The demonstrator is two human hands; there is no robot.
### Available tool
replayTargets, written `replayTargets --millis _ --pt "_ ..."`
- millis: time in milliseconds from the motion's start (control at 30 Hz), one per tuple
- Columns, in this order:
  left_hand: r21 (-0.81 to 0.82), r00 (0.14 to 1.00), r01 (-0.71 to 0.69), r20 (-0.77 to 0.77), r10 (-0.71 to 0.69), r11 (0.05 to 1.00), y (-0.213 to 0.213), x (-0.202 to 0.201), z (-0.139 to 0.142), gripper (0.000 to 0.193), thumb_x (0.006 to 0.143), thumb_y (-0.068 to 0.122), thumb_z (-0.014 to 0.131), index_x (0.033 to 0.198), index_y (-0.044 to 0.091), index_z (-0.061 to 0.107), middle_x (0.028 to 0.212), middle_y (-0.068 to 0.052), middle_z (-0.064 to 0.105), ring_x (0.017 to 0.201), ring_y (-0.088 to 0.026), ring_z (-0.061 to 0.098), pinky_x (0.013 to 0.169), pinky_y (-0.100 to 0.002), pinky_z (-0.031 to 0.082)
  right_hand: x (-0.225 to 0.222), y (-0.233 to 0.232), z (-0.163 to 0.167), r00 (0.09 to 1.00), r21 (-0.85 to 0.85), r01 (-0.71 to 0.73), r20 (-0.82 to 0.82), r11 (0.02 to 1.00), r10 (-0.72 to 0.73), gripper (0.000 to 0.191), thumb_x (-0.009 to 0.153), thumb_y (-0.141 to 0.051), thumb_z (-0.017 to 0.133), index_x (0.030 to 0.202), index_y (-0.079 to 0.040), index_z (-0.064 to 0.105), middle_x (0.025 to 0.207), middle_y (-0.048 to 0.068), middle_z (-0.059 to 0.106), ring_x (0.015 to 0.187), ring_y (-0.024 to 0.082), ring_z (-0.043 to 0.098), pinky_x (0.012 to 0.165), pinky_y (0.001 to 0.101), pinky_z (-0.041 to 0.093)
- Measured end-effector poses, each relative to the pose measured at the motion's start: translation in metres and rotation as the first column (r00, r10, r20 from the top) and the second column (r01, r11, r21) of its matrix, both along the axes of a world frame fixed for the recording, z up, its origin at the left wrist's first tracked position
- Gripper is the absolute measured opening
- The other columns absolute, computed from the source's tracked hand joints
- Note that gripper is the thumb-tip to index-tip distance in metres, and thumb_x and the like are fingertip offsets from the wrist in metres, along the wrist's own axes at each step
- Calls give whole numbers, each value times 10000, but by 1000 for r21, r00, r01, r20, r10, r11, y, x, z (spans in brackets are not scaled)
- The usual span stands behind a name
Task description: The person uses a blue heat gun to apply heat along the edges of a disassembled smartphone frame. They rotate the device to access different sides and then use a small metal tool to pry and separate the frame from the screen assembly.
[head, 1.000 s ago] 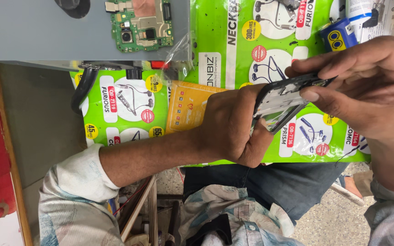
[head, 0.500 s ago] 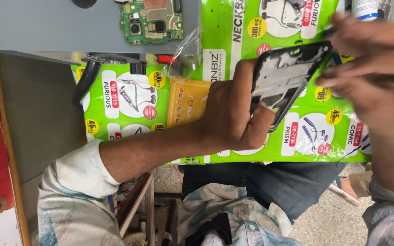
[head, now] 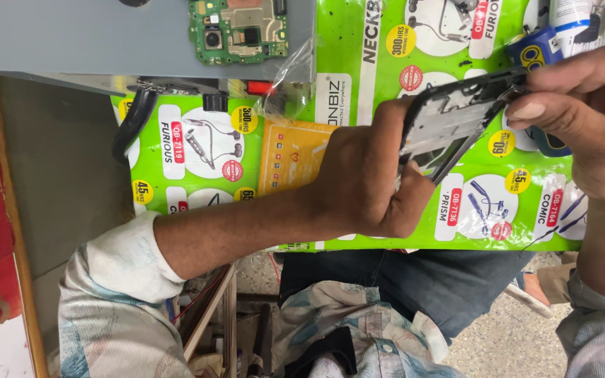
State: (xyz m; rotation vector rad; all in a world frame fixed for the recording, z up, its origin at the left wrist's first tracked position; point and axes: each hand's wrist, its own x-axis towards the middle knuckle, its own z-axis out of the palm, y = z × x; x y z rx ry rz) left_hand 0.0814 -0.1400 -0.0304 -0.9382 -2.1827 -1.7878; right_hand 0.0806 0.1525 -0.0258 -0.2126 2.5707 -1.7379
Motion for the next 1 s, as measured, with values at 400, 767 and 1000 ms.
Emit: replayTargets --millis 400,767,1000 --pt "-64 996 25 -89 -30 998 0 3 6 533 869 -39 563 1355 -166 384 852 -135 605 610 -272 642 587 -373 535 8 3 9 990 54 -96 -98 994 101 159 1060 -21 745 1145 12 615 1109 108 670 964 172 740 934 248 606" --pt "-76 990 35 -137 -45 997 1 6 3 544 853 -37 597 1348 -155 402 818 -88 582 581 -244 618 563 -360 518 5 0 17 996 175 -82 -3 981 84 120 1087 -60 743 1027 20 676 1009 87 683 885 134 714 873 199 583" --pt "-84 987 35 -154 -47 996 0 8 4 552 875 -19 641 1366 -128 412 786 -65 559 586 -240 615 575 -359 518 5 1 17 996 212 -62 69 975 48 104 1054 -53 730 1004 20 675 970 89 705 821 145 708 795 207 557"
